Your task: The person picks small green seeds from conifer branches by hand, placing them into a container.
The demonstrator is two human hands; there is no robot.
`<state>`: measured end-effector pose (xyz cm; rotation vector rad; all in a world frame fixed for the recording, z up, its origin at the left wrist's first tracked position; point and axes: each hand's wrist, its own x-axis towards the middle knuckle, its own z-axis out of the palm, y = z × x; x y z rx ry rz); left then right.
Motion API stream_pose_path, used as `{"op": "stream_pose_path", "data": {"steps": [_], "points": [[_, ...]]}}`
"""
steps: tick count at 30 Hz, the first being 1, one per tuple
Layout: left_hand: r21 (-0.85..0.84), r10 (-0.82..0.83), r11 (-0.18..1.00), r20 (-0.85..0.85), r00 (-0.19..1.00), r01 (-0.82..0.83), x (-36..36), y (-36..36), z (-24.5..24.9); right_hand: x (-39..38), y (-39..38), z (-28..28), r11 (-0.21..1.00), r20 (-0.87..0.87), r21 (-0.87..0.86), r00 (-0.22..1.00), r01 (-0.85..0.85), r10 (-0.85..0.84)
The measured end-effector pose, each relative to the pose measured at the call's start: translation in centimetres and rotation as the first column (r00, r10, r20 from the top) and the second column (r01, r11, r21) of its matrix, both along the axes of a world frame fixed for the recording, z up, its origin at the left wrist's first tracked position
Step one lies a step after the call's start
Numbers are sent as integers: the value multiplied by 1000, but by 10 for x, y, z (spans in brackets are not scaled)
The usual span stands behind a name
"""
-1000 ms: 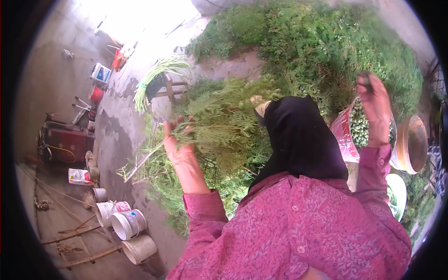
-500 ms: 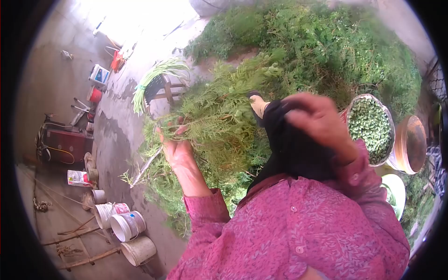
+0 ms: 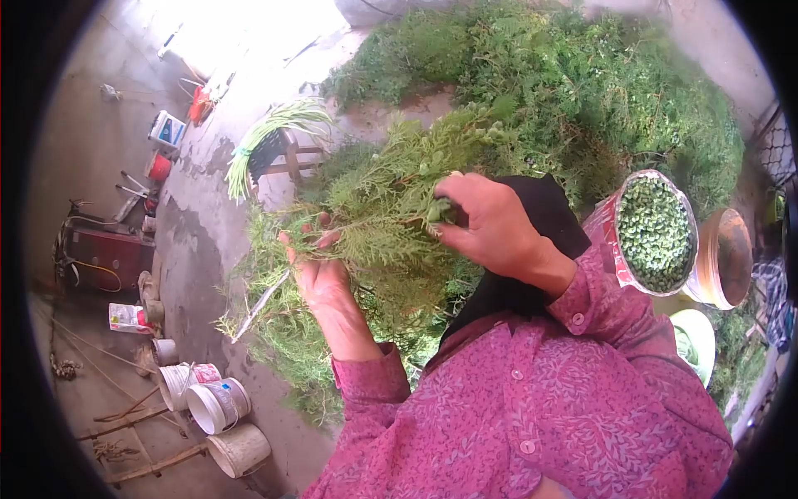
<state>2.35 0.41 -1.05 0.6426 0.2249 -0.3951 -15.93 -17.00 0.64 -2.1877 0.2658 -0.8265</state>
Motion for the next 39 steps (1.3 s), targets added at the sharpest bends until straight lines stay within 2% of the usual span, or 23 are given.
{"op": "stream_pose_path", "data": {"steps": [3, 5, 6, 8, 11, 13, 15, 17, 18, 19, 20, 21, 22, 24, 25, 26, 27, 28, 29, 30, 31, 34, 39], "points": [[70, 30, 997, 52, 998, -34, -2, 1, -2, 3, 5, -1, 997, -48, -77, 999, 8, -11], [-124, 20, 992, -134, 991, -37, -6, 2, 5, 5, 6, -4, 996, -80, -90, 996, 30, -37], [-121, 19, 992, -135, 991, -35, -4, 3, 3, 8, 4, -10, 997, -86, -68, 996, 20, -26], [62, 35, 997, 40, 999, -38, 3, 5, -9, 9, 2, -12, 999, -89, -47, 996, 11, -16], [48, -10, 999, -14, 1000, 10, 17, 12, -20, 2, 3, -5, 985, -10, 133, 994, -108, 110], [22, -32, 999, -42, 999, 33, 17, 13, -19, -2, 6, -1, 882, -10, 437, 979, -177, 202], [-5, -54, 999, -66, 996, 53, 17, 14, -26, -7, 6, 5, 805, -17, 548, 959, -227, 282], [202, -70, 979, 359, 931, -5, 15, 18, -51, -12, 8, 6, 712, -12, 649, 932, -269, 362], [204, -72, 979, 362, 930, -4, 18, 20, -52, -16, 11, 5, 662, -2, 683, 907, -307, 422], [-59, -246, 963, 217, 945, 265, 23, 22, -51, -19, 13, 5, 609, 10, 715, 877, -342, 480], [-346, -444, 819, 120, 888, 457, 24, 23, -50, -22, 14, 7, 608, 12, 716, 878, -342, 479], [-343, -444, 821, 118, 888, 456, 25, 22, -51, -26, 15, 11, 542, -11, 780, 860, -313, 511], [-376, -408, 842, 28, 913, 388, 26, 18, -53, -30, 16, 15, 472, -30, 837, 838, -277, 545], [-401, -371, 860, -63, 927, 317, 25, 13, -57, -40, 12, 24, 479, -62, 833, 814, -277, 578], [-50, -196, 977, 143, 970, 205, 23, 11, -60, -47, 10, 31, 432, -80, 868, 790, -244, 608], [264, -89, 964, 390, 917, -19, 23, 10, -65, -53, 7, 33, 385, -97, 899, 763, -209, 639], [268, -52, 961, 425, 904, -71, 30, 22, -69, -59, 3, 31, 386, -97, 899, 763, -209, 639], [267, -55, 961, 427, 903, -68, 43, 28, -71, -65, 1, 27, 254, 28, 942, 805, -220, 592], [-34, 94, 995, 84, 992, -91, 44, 27, -56, -69, 0, 22, 116, 145, 964, 840, -238, 523], [-299, 126, 929, -299, 946, -218, 43, 28, -48, -65, -2, 7, -9, 277, 951, 841, -308, 465], [-125, 202, 970, -42, 978, -206, 45, 30, -60, -61, -3, 3, -56, 273, 960, 862, -276, 428], [-5, 175, 984, -97, 980, -176, 42, 28, -40, -45, 0, -8, -92, 261, 965, 888, -245, 378], [-64, 203, 973, -201, 958, -220, 30, 27, -33, -35, -8, -21, -168, 313, 948, 884, -270, 348]]}}
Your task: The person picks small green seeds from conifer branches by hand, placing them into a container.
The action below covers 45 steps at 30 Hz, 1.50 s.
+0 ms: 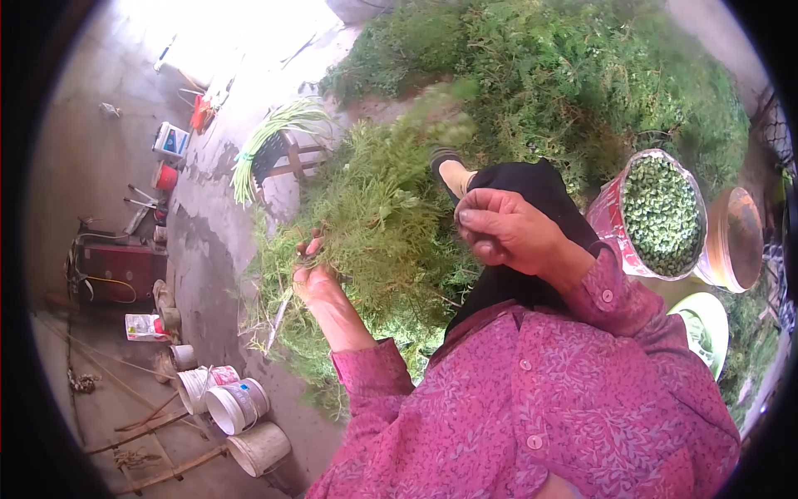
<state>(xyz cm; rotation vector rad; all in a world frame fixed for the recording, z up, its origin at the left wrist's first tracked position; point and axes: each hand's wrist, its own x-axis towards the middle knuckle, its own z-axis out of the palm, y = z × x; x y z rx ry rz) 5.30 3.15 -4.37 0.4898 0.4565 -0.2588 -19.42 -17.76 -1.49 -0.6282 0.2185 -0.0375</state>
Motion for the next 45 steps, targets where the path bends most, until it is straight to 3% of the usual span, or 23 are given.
{"op": "stream_pose_path", "data": {"steps": [2, 4, 5, 7, 11, 13, 14, 16, 17, 19, 21, 24, 26, 30, 32, 33, 35, 37, 39, 40, 42, 44, 45], "points": [[16, 12, 1000, -2, 1000, -12, 2, 4, -4, 4, 0, 1, 998, -46, -37, 998, 49, -51], [-259, -149, 959, -119, 982, 114, 14, 14, -16, 12, 4, 2, 987, -59, -146, 995, 66, -75], [-260, -153, 958, -120, 981, 118, 9, 12, -13, 16, 6, 3, 963, -67, -256, 993, 80, -101], [-387, -257, 893, -22, 966, 229, -8, 4, 0, 24, 10, 2, 957, -89, -270, 987, 102, -131], [-317, -170, 935, -9, 985, 159, -9, 1, -4, 29, 10, -1, 937, -67, -336, 990, 92, -121], [35, -176, 984, 292, 940, 173, 2, 10, -27, 31, 10, 0, 920, -97, -377, 984, 105, -151], [37, -177, 984, 291, 940, 174, 2, 8, -21, 32, 10, 1, 900, -124, -420, 975, 116, -183], [-147, -114, 983, -37, 993, 107, 3, 3, -6, 33, 10, 1, 912, -99, -398, 985, 94, -145], [-147, -114, 983, -37, 993, 108, 3, 3, -5, 34, 11, 2, 923, -71, -378, 992, 71, -105], [-354, -222, 915, -48, 974, 191, 3, 5, -4, 37, 11, 4, 895, -49, -437, 991, 90, -123], [-319, -203, 932, -61, 977, 173, 4, 1, -2, 38, 10, 4, 863, -25, -493, 990, 111, -141], [-282, -204, 942, -47, 978, 183, 10, 2, -7, 39, 8, 2, 940, -159, -340, 982, 40, -99], [-276, -225, 938, -20, 974, 211, 7, 0, -5, 37, 6, 1, 898, -112, -439, 990, 31, -89], [-241, -162, 959, -25, 986, 151, -17, -12, 15, 35, 10, 10, 881, -76, -467, 989, 75, -124], [-263, -159, 952, 12, 987, 157, -17, -13, 14, 34, 10, 6, 749, -75, -662, 993, 21, -95], [-260, -218, 941, 32, 975, 219, -12, -11, 11, 34, 11, 2, 749, -74, -663, 993, 23, -96], [-253, -277, 926, 49, 959, 281, -7, -8, 5, 34, 18, -6, 392, 171, -881, 951, 265, -259], [-257, -253, 932, 47, 966, 256, -6, -6, 1, 35, 21, -7, 433, 230, -840, 938, 327, -260], [-208, -245, 944, 81, 966, 257, -9, -7, 1, 34, 19, -13, 333, 134, -922, 971, 195, -198], [-160, -235, 955, 114, 965, 251, -10, -7, 2, 33, 18, -13, 334, 135, -922, 971, 197, -199], [-157, -255, 951, 89, 963, 267, -4, -5, 1, 32, 18, -10, 213, 201, -950, 969, 228, -142], [-153, -275, 947, 62, 959, 282, -5, -5, -5, 25, 18, 6, 281, 124, -946, 982, 160, -141], [189, -273, 956, 279, 921, 226, -12, -6, -11, 22, 18, 14, 347, 46, -933, 990, 90, -134]]}}
